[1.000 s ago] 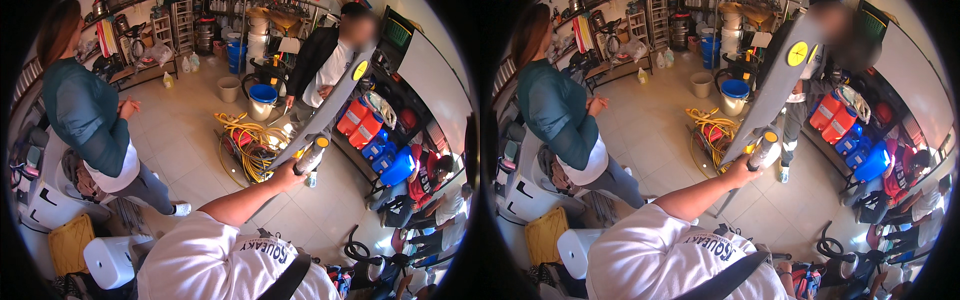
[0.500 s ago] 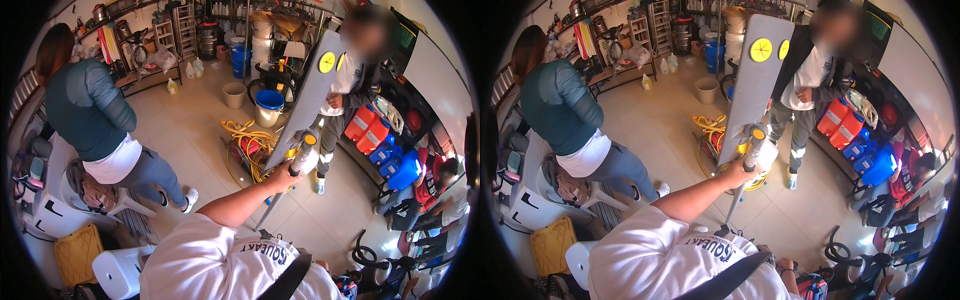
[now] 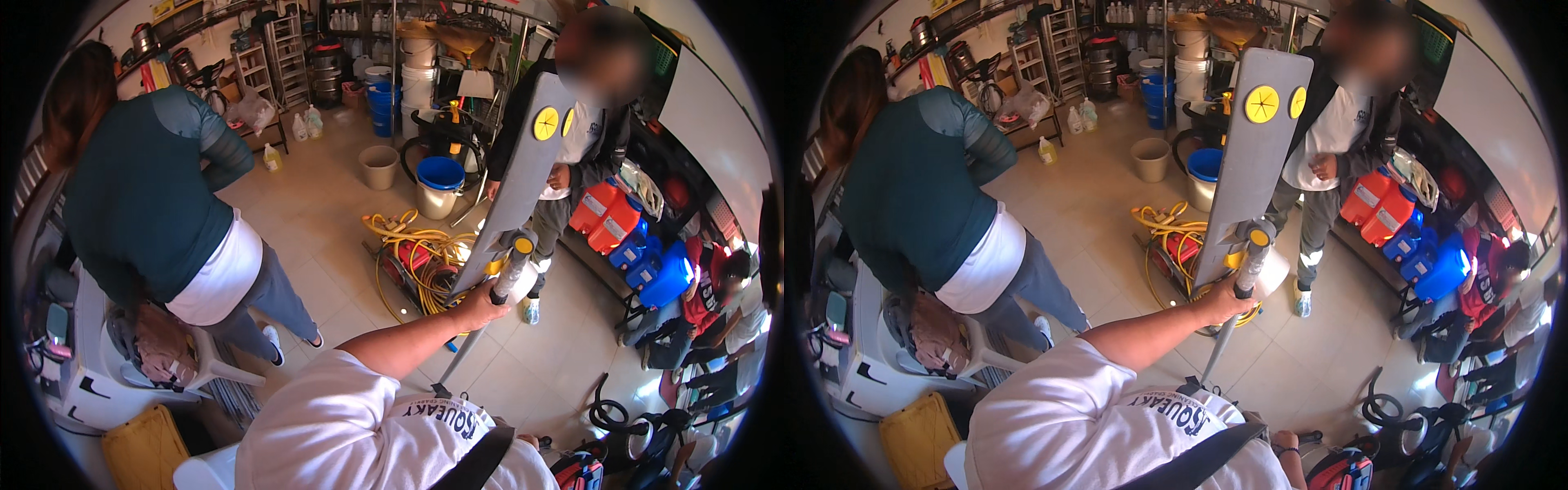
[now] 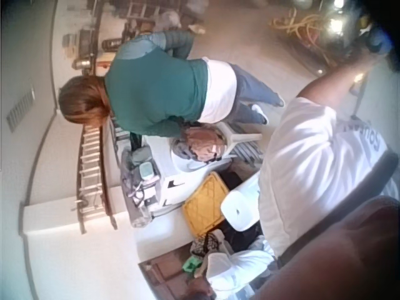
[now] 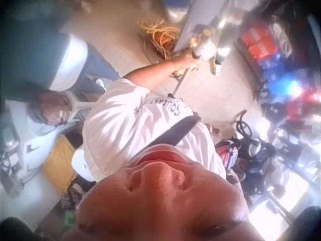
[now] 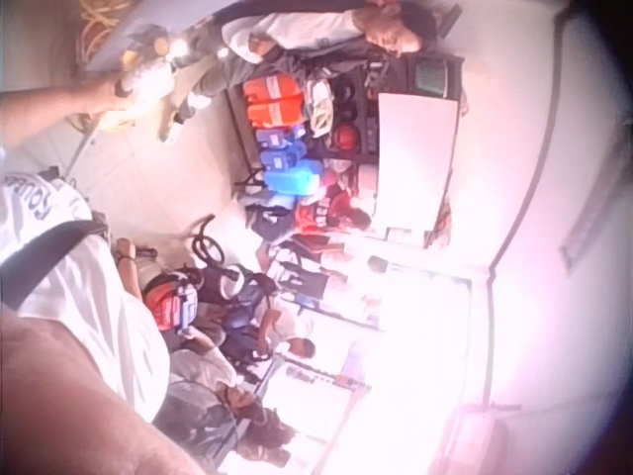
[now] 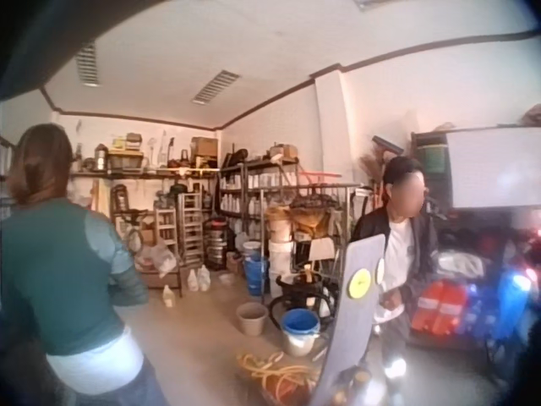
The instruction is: The person assembles a long-handled cleaning tool by attaching a flat head with yellow circular pads to a white pole, then wraps and secures the joint with white tape. The person uses scissors to cut the tape and adjusts the assembled tool.
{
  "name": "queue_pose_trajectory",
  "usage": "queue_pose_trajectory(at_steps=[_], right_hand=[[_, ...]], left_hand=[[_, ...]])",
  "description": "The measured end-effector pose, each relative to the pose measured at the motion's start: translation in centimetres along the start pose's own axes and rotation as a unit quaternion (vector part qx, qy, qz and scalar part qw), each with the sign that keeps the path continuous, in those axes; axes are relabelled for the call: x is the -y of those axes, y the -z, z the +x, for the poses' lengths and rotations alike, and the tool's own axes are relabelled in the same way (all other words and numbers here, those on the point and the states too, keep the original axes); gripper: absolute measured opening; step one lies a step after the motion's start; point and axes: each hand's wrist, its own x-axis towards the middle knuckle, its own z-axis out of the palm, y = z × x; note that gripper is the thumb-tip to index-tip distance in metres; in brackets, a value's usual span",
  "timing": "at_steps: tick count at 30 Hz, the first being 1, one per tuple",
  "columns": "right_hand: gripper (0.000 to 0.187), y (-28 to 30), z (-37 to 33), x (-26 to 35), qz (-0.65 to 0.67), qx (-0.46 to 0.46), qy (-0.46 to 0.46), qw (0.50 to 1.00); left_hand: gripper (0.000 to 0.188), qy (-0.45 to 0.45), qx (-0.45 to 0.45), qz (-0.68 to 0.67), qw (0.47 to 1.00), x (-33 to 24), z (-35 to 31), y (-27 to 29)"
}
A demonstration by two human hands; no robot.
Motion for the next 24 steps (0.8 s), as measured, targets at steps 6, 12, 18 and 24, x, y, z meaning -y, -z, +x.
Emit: queue_pose_trajectory(at_steps=[6, 12, 18, 24], right_hand=[[0.022, 6.1, 0.9, 9.0, 0.388, 0.027, -0.310, 0.867], [0.022, -0.8, -2.0, 11.3, 0.361, -0.027, -0.345, 0.866], [0.024, 2.8, -1.7, 12.6, 0.403, -0.050, -0.329, 0.852], [0.021, 5.1, 0.5, 10.3, 0.525, 0.015, -0.328, 0.785]], left_hand=[[0.021, -0.036, -0.014, 0.041, 0.998, 1.8, 2.1, 2.4], [0.023, 0.001, 0.026, -0.043, 0.999, 1.9, 4.0, 1.9], [0.028, -0.053, 0.015, 0.044, 0.998, 1.7, 3.9, 2.2], [0.024, 0.022, -0.051, 0.021, 0.998, 1.1, 3.2, 3.6]])
